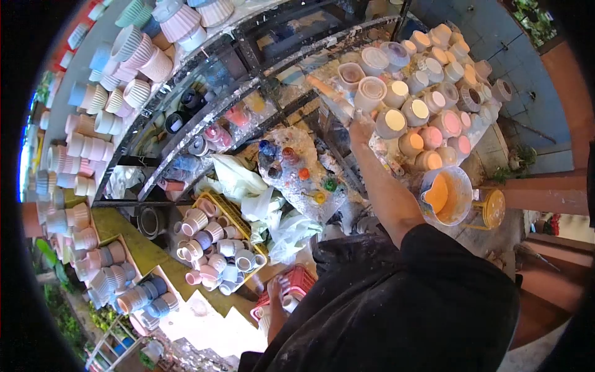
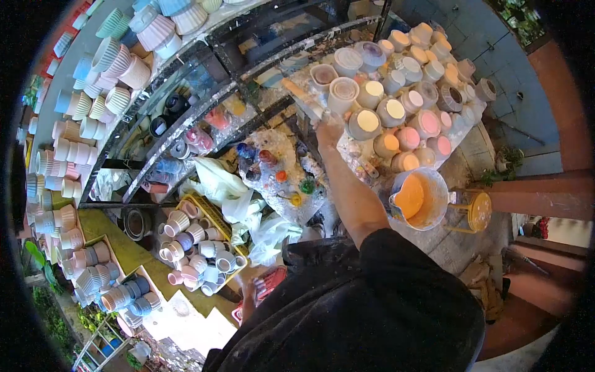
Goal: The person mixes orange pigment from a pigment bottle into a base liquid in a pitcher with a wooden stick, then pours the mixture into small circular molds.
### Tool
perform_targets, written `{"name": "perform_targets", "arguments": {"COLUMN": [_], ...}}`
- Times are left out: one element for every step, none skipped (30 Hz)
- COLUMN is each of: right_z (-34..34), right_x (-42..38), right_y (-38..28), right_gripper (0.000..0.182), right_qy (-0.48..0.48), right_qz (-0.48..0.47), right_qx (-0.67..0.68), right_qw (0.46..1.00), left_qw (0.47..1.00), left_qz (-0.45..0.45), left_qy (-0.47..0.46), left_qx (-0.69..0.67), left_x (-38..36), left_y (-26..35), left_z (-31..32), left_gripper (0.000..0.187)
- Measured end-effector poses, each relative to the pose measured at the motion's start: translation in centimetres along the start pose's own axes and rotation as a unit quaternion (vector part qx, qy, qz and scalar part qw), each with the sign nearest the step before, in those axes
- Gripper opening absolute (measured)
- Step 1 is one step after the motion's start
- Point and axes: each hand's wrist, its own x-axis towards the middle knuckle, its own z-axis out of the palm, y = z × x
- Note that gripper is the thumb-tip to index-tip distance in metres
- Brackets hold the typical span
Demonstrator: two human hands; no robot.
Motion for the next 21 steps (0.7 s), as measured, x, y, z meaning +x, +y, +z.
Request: {"name": "perform_targets", "arguments": {"right_z": [-0.2,-0.1,0.0,-0.2,-0.6,-0.5,-0.6,-0.7,-0.8,-0.9,-1.0,-1.3,-1.5,-2.0,-3.2,-4.3,-4.8,-5.6,-7.7,-10.2,-13.1], "right_x": [0.4,0.7,1.2,1.4,0.8,0.7,0.4,0.4,0.6,0.5,0.4,0.1,-0.4,-1.0,-2.4,-4.4,-6.5,-8.5,-10.5,-12.1,-12.9], "right_y": [1.5,3.9,6.6,6.3,6.2,6.4,6.7,6.9,7.9,8.5,9.0,9.3,8.7,7.8,7.1,6.0,4.1,1.3,-3.8,-9.0,-12.3], "right_gripper": [0.02,0.022,0.025,0.028,0.025,0.024,0.025,0.026,0.03,0.028,0.026,0.023,0.022,0.02,0.021,0.023,0.023,0.024,0.022,0.02,0.015], "right_qy": [0.0,0.013,0.026,0.04,0.061,0.092,0.122,0.152,0.149,0.145,0.141,0.14,0.16,0.178,0.107,0.034,0.011,-0.013,-0.144,-0.272,-0.38], "right_qz": [0.0,0.026,0.052,0.076,0.132,0.176,0.222,0.265,0.305,0.324,0.34,0.355,0.371,0.385,0.382,0.379,0.403,0.426,0.401,0.371,0.225], "right_qx": [-0.033,0.03,0.094,0.157,0.236,0.279,0.32,0.36,0.414,0.414,0.415,0.416,0.426,0.435,0.432,0.424,0.375,0.325,0.297,0.262,0.173], "right_qw": [0.999,0.999,0.994,0.984,0.961,0.94,0.913,0.881,0.844,0.838,0.832,0.825,0.81,0.794,0.81,0.822,0.835,0.844,0.854,0.848,0.88], "left_qw": [1.0,1.0,0.999,0.999,0.999,0.999,0.999,0.999,0.999,0.999,0.999,0.999,0.998,0.997,0.996,0.994,0.992,0.99,0.988,0.985,0.982], "left_qz": [-0.007,-0.014,-0.019,-0.023,-0.028,-0.031,-0.033,-0.033,-0.031,-0.029,-0.024,-0.019,-0.013,-0.008,-0.003,0.004,0.009,0.013,0.016,0.02,0.026], "left_qy": [0.015,0.027,0.034,0.039,0.042,0.036,0.031,0.024,0.016,0.008,-0.001,-0.012,-0.021,-0.031,-0.04,-0.049,-0.058,-0.068,-0.078,-0.089,-0.101], "left_qx": [-0.005,-0.009,-0.013,-0.015,-0.014,-0.012,-0.008,-0.002,0.005,0.014,0.026,0.039,0.051,0.066,0.08,0.095,0.108,0.12,0.133,0.147,0.16], "left_x": [-1.1,-2.0,-2.7,-3.1,-3.5,-3.4,-3.3,-2.8,-2.5,-2.0,-1.2,-0.6,0.1,0.9,1.6,2.3,2.8,3.3,3.7,4.1,4.8], "left_y": [-0.7,-1.4,-1.8,-2.4,-2.8,-2.8,-2.8,-2.5,-2.0,-1.5,-0.6,0.4,1.5,2.6,3.7,4.7,5.8,6.8,7.7,8.5,8.9], "left_z": [-0.1,-0.2,-0.1,0.1,0.3,0.6,0.8,1.1,1.4,1.6,1.9,2.1,2.4,2.7,3.0,3.4,3.9,4.4,5.0,5.6,6.3], "left_gripper": [0.033,0.033,0.033,0.033,0.033,0.033,0.034,0.034,0.034,0.034,0.035,0.035,0.035,0.035,0.036,0.036,0.036,0.037,0.037,0.038,0.038]}}
